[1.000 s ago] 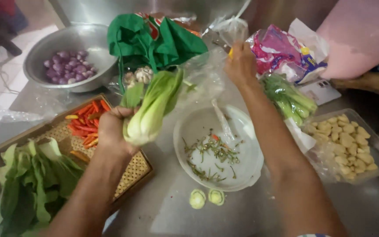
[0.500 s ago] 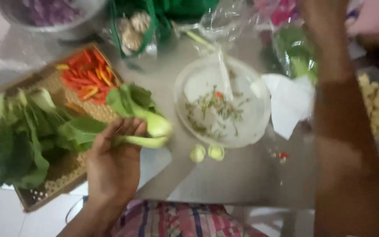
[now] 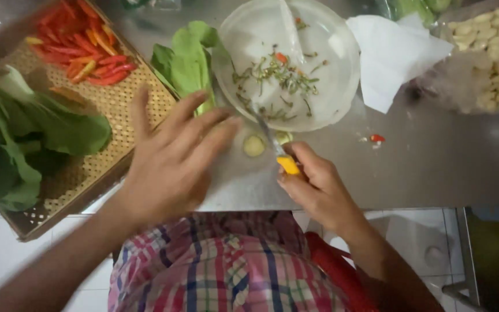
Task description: Removing stems from chilies and preparing leafy green vegetables on a prep table
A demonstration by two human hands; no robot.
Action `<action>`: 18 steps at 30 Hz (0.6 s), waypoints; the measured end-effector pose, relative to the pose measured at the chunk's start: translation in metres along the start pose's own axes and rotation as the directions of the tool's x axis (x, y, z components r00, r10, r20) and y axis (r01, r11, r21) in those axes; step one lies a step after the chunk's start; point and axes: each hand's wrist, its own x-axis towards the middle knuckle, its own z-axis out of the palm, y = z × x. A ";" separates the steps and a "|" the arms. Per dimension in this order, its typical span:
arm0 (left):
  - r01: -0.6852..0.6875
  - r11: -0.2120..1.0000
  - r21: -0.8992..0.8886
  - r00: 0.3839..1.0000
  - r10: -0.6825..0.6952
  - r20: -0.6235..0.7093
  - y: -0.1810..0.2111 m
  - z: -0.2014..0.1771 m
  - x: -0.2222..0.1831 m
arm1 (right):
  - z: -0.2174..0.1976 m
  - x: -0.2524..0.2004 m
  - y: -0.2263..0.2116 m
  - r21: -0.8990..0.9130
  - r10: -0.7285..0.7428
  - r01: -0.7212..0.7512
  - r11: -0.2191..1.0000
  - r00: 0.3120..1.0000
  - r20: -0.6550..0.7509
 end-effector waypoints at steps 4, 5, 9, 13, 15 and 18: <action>-0.411 0.872 0.267 0.805 0.209 0.555 -0.053 0.026 0.023 | 0.011 -0.011 -0.001 0.228 -0.102 0.121 0.966 0.991 -0.093; -0.417 0.868 0.268 0.801 0.213 0.559 -0.060 0.025 0.023 | 0.010 -0.014 -0.001 0.234 -0.105 0.125 0.964 0.990 -0.096; -0.572 0.736 0.362 0.798 0.398 0.452 -0.075 0.032 0.027 | 0.007 -0.025 0.009 0.179 -0.054 0.079 0.981 0.989 -0.138; -0.437 0.859 0.267 0.896 0.390 0.212 -0.052 0.035 0.040 | 0.011 -0.025 0.018 0.276 -0.021 0.029 0.961 0.999 -0.032; -0.404 0.901 0.156 0.913 0.387 0.128 -0.040 0.029 0.053 | 0.014 -0.025 0.017 0.316 -0.023 0.021 0.948 1.000 0.001; -0.392 0.913 0.116 0.919 0.395 -0.005 -0.016 0.002 0.073 | 0.013 -0.021 0.021 0.203 -0.005 -0.023 0.979 0.991 0.136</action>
